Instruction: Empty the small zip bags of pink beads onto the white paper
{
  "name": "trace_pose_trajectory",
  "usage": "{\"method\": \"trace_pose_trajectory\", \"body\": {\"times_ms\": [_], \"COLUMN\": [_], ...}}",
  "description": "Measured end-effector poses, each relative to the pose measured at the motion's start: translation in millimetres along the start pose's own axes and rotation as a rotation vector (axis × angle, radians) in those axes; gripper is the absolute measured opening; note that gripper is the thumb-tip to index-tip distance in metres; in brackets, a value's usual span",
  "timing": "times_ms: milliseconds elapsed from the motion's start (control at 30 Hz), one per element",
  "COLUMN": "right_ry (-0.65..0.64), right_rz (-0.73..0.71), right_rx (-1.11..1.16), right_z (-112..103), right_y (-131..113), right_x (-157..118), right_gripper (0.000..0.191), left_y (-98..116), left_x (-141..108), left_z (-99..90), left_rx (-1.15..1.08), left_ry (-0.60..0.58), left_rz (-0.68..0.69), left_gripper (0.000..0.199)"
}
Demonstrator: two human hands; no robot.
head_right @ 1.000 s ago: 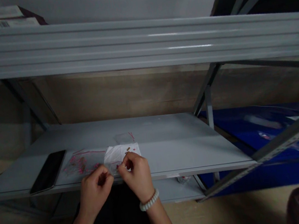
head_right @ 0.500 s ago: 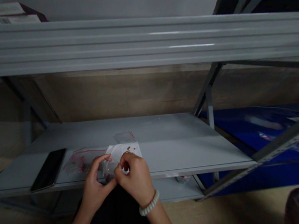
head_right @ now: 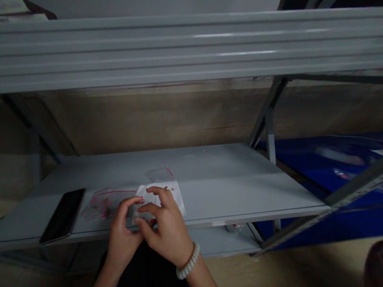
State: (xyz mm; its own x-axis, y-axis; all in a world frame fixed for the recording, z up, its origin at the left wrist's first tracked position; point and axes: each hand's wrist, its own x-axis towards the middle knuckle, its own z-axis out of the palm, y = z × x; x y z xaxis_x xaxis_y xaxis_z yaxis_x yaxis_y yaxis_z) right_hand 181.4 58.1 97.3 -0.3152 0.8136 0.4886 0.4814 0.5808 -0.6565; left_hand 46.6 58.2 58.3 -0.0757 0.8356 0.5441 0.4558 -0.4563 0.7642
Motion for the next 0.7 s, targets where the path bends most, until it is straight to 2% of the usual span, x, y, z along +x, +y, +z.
{"method": "trace_pose_trajectory", "body": {"times_ms": [167, 300, 367, 467, 533, 567, 633, 700], "right_ry": [-0.068, -0.024, 0.040, 0.275, 0.479, 0.540, 0.549, 0.546], "right_rz": [-0.013, 0.016, 0.031, 0.156, 0.346, 0.425, 0.505, 0.516], "right_rx": [0.101, 0.136, 0.217, 0.468, 0.652, 0.708, 0.717, 0.626], "right_z": [-0.3, -4.2, -5.9, -4.7, 0.0, 3.6, 13.3, 25.0], "right_y": [3.0, 2.3, 8.2, 36.0, 65.7, 81.7, 111.2, 133.2], "right_x": [0.6, 1.0, 2.1, 8.9, 18.3, 24.2, 36.8, 48.1], "right_gripper": [0.020, 0.015, 0.018, 0.030, 0.040, 0.044, 0.046, 0.049], "left_y": [-5.3, -9.5, -12.3, -20.4, -29.2, -34.3, -44.8, -53.3], "left_x": [-0.9, -0.4, 2.7, 13.5, 24.7, 31.0, 43.8, 55.3], "left_z": [-1.9, -3.4, -3.3, -0.1, 5.0, 8.4, 16.2, 23.6], "left_rx": [-0.131, -0.251, -0.272, -0.197, -0.097, -0.045, 0.047, 0.193], "left_ry": [-0.051, -0.061, -0.079, -0.119, -0.166, -0.194, -0.264, -0.333], "left_rz": [-0.083, -0.145, -0.153, -0.130, -0.094, -0.077, -0.062, -0.044], "left_gripper": [0.037, 0.036, 0.036, 0.039, 0.039, 0.038, 0.039, 0.042]}}
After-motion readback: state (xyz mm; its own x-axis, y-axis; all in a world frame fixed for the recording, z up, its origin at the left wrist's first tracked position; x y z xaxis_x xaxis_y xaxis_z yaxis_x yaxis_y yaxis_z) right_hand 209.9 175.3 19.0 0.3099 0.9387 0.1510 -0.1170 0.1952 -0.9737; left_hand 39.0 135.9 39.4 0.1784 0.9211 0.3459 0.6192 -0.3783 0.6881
